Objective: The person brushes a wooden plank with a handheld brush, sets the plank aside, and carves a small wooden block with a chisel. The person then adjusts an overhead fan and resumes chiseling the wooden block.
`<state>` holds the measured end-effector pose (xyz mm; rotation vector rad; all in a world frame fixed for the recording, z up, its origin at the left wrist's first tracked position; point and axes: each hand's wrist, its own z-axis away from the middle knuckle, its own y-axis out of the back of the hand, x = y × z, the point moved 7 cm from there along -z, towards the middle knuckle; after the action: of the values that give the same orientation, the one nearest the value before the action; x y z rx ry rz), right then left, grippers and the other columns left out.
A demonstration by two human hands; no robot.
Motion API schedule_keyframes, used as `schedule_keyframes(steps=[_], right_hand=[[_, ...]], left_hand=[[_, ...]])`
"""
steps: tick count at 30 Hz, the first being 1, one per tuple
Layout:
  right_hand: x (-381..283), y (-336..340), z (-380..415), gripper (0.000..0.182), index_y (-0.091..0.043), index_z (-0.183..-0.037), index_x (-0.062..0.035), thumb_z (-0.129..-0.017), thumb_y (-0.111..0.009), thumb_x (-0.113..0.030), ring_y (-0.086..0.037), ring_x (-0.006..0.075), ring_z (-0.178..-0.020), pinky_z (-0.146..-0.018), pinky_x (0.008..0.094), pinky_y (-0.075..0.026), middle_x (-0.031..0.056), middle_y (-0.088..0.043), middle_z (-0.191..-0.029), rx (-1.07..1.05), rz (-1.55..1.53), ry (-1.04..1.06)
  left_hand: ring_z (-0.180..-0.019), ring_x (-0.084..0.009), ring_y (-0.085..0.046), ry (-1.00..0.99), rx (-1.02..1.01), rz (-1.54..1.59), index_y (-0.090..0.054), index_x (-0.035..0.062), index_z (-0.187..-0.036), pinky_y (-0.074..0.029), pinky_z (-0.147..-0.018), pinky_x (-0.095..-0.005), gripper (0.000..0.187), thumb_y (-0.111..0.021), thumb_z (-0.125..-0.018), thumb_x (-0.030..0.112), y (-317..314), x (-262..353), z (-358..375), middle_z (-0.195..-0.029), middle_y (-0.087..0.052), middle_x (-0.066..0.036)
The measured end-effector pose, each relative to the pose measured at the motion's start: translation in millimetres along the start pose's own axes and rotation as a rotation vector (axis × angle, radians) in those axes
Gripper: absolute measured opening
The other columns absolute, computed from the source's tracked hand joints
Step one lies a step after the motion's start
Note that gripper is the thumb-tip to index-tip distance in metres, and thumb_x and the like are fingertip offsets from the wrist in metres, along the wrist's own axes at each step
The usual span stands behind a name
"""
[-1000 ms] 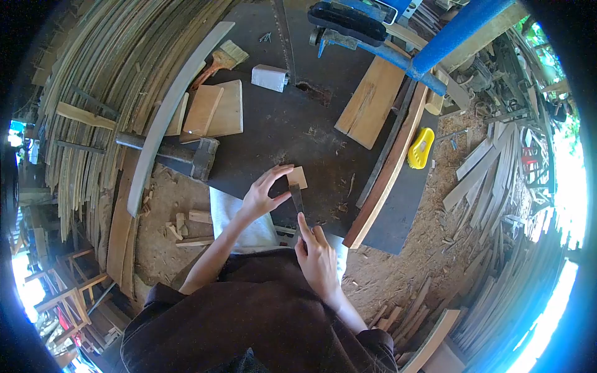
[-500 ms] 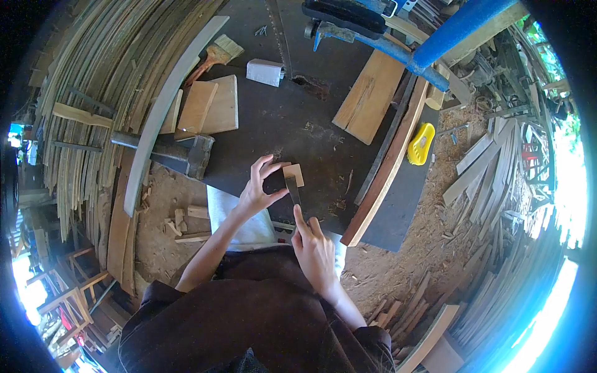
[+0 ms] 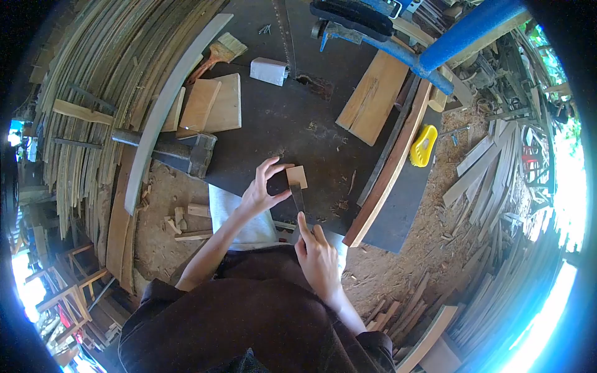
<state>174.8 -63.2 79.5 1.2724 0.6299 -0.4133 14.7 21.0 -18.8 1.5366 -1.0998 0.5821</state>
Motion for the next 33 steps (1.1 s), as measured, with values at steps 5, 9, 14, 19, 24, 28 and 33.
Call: schedule_keyframes(steps=[5, 9, 14, 19, 24, 28, 33], right_hand=[[1, 0, -4, 0.059, -0.054, -0.141, -0.0109, -0.084, -0.062, 0.001, -0.060, 0.0361, -0.067, -0.063, 0.0443, -0.047, 0.0170, -0.054, -0.082, 0.018, -0.048, -0.005], [-2, -2, -11, 0.059, -0.054, -0.141, -0.0110, -0.084, -0.062, 0.001, -0.060, 0.0357, -0.067, -0.062, 0.0442, -0.047, 0.0167, -0.053, -0.081, 0.040, -0.043, 0.017], [1, 2, -6, 0.058, -0.055, -0.140, -0.0110, -0.083, -0.063, 0.001, -0.061, 0.0344, -0.068, -0.063, 0.0436, -0.048, 0.0158, -0.055, -0.082, 0.024, -0.039, -0.012], [2, -2, 1, 0.058, -0.055, -0.140, -0.0107, -0.084, -0.063, 0.000, -0.062, 0.0336, -0.069, -0.064, 0.0425, -0.049, 0.0152, -0.056, -0.083, 0.023, -0.016, -0.013], [1, 0, -1, 0.056, -0.052, -0.141, -0.0088, -0.086, -0.061, -0.005, -0.065, 0.0336, -0.064, -0.057, 0.0444, -0.053, 0.0145, -0.058, -0.087, 0.010, 0.039, 0.048], [-4, -1, -14, 0.055, -0.052, -0.141, -0.0086, -0.086, -0.060, -0.005, -0.065, 0.0334, -0.063, -0.056, 0.0438, -0.053, 0.0141, -0.058, -0.088, 0.013, 0.089, 0.070], [-7, 3, -6, 0.055, -0.053, -0.141, -0.0103, -0.087, -0.061, -0.004, -0.062, 0.0353, -0.067, -0.061, 0.0447, -0.049, 0.0156, -0.055, -0.083, -0.043, 0.071, -0.010]], left_hand=[[-0.113, -0.0332, -0.062, -0.021, 0.105, -0.043, -0.033, 0.0048, -0.140, -0.052, -0.095, -0.0402, 0.087, -0.086, -0.074, 0.019, -1, -7, 5, -0.124, -0.060, -0.017], [-0.112, -0.0311, -0.061, -0.061, 0.113, -0.012, -0.033, 0.0013, -0.141, -0.050, -0.096, -0.0389, 0.091, -0.088, -0.071, 0.019, 9, 6, -1, -0.131, -0.054, -0.019], [-0.117, -0.0323, -0.059, 0.015, 0.102, 0.001, -0.033, 0.0017, -0.142, -0.049, -0.100, -0.0400, 0.092, -0.088, -0.070, 0.016, 1, -6, 0, -0.137, -0.053, -0.017], [-0.109, -0.0337, -0.061, 0.003, 0.098, 0.033, -0.045, 0.0054, -0.135, -0.049, -0.097, -0.0424, 0.078, -0.085, -0.069, 0.009, 7, 7, -5, -0.115, -0.064, -0.012], [-0.103, -0.0309, -0.060, -0.088, 0.111, -0.137, -0.064, 0.0051, -0.113, -0.050, -0.092, -0.0402, 0.053, -0.086, -0.065, 0.011, 12, 13, -9, -0.107, -0.064, -0.009], [-0.101, -0.0304, -0.059, -0.041, 0.102, -0.106, -0.066, 0.0051, -0.109, -0.050, -0.090, -0.0401, 0.048, -0.085, -0.066, 0.012, 10, 9, -7, -0.104, -0.062, -0.009], [-0.099, -0.0308, -0.058, -0.046, 0.112, -0.106, -0.066, 0.0046, -0.108, -0.050, -0.089, -0.0401, 0.047, -0.085, -0.066, 0.012, 12, 8, -7, -0.102, -0.062, -0.010]])
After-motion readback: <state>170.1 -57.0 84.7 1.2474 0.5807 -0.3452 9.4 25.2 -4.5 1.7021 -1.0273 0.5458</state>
